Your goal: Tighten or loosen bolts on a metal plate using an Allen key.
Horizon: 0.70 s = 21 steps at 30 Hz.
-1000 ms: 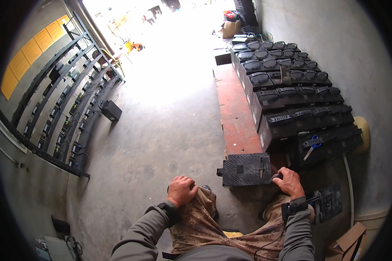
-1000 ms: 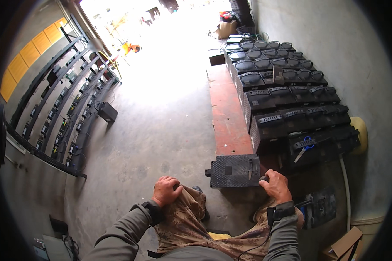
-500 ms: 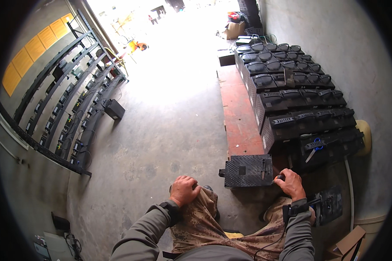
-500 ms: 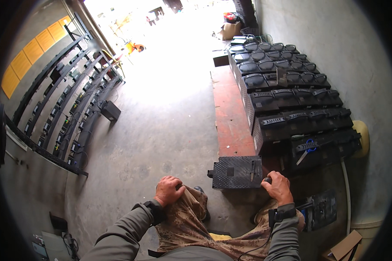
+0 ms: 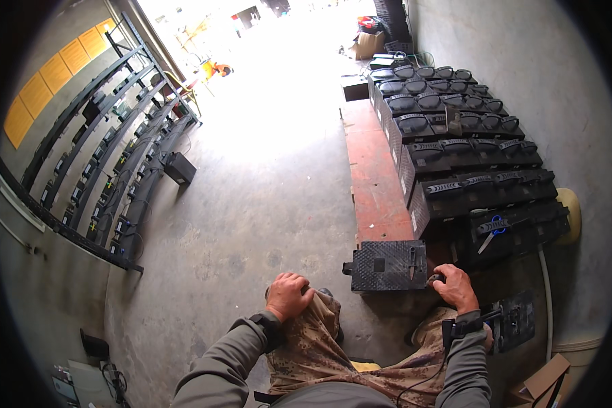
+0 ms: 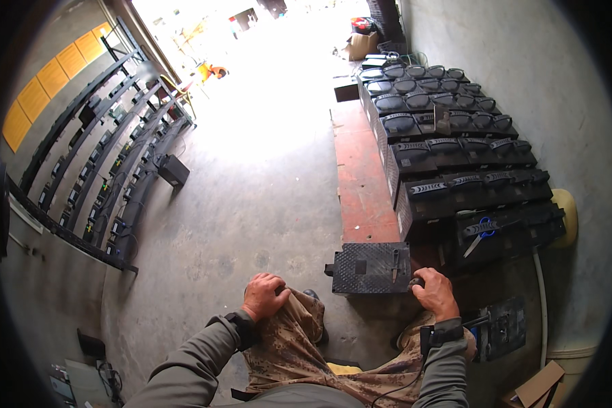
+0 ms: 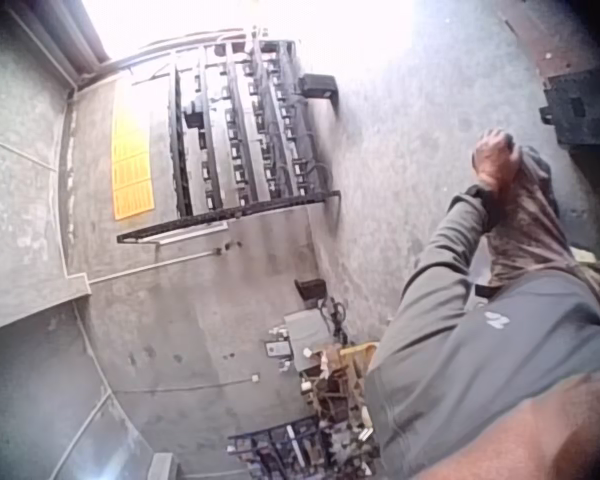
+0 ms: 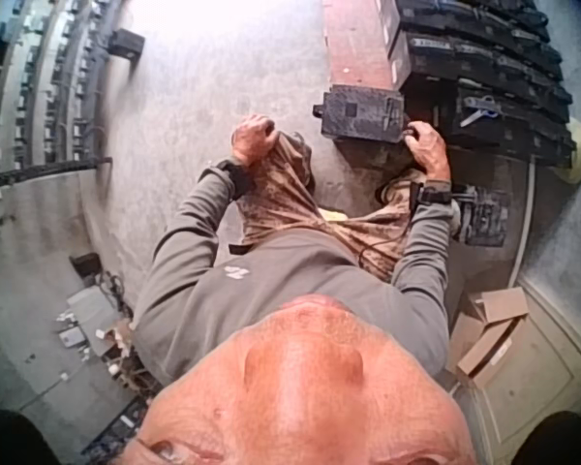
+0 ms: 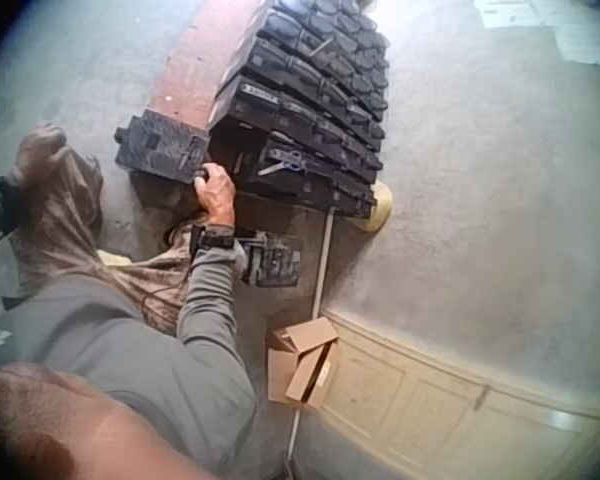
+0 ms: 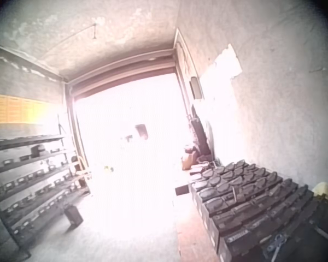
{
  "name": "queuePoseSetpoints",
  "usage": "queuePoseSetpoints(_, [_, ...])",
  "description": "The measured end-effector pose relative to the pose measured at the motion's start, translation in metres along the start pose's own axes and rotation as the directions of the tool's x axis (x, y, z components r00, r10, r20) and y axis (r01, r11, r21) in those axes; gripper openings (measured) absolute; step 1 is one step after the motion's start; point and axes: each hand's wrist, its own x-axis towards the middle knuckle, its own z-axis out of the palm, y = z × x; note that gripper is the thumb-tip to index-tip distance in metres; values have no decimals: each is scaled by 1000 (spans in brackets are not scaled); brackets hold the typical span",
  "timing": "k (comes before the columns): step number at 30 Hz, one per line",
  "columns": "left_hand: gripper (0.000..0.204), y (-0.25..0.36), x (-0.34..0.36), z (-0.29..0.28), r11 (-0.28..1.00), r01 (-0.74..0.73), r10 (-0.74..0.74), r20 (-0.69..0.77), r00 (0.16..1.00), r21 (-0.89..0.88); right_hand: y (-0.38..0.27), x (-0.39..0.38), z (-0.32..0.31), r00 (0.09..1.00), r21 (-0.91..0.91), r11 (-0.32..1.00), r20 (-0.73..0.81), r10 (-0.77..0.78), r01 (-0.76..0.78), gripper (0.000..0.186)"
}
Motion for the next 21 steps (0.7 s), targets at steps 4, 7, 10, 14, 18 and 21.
queuePoseSetpoints(4, [26, 0, 0, 0, 1000, -2, 2, 2, 1000, 0, -13, 1, -7, 987, -99, 984, 61, 152, -145, 35])
queuePoseSetpoints(7, [26, 1, -2, 0, 1000, 18, -18, 8, 1000, 3, -14, 0, -5, 996, -27, 996, 24, 89, -88, 35])
queuePoseSetpoints(10, [26, 0, 0, 1, 1000, 5, -6, -12, 1000, -28, -8, -1, -3, 999, 55, 998, 21, 36, -38, 35])
queuePoseSetpoints(14, [26, 0, -1, 0, 1000, 11, -11, -8, 1000, -24, -12, 0, -7, 991, -78, 991, 76, 112, -106, 37])
queuePoseSetpoints(18, [27, -2, -2, 0, 999, 17, -17, -5, 1000, -36, -9, -1, -2, 996, -55, 995, 38, 85, -82, 40])
queuePoseSetpoints(21, [25, 2, 1, -1, 999, 15, -15, -9, 1000, -36, 1, 0, 2, 998, -8, 1000, 54, 11, -11, 42])
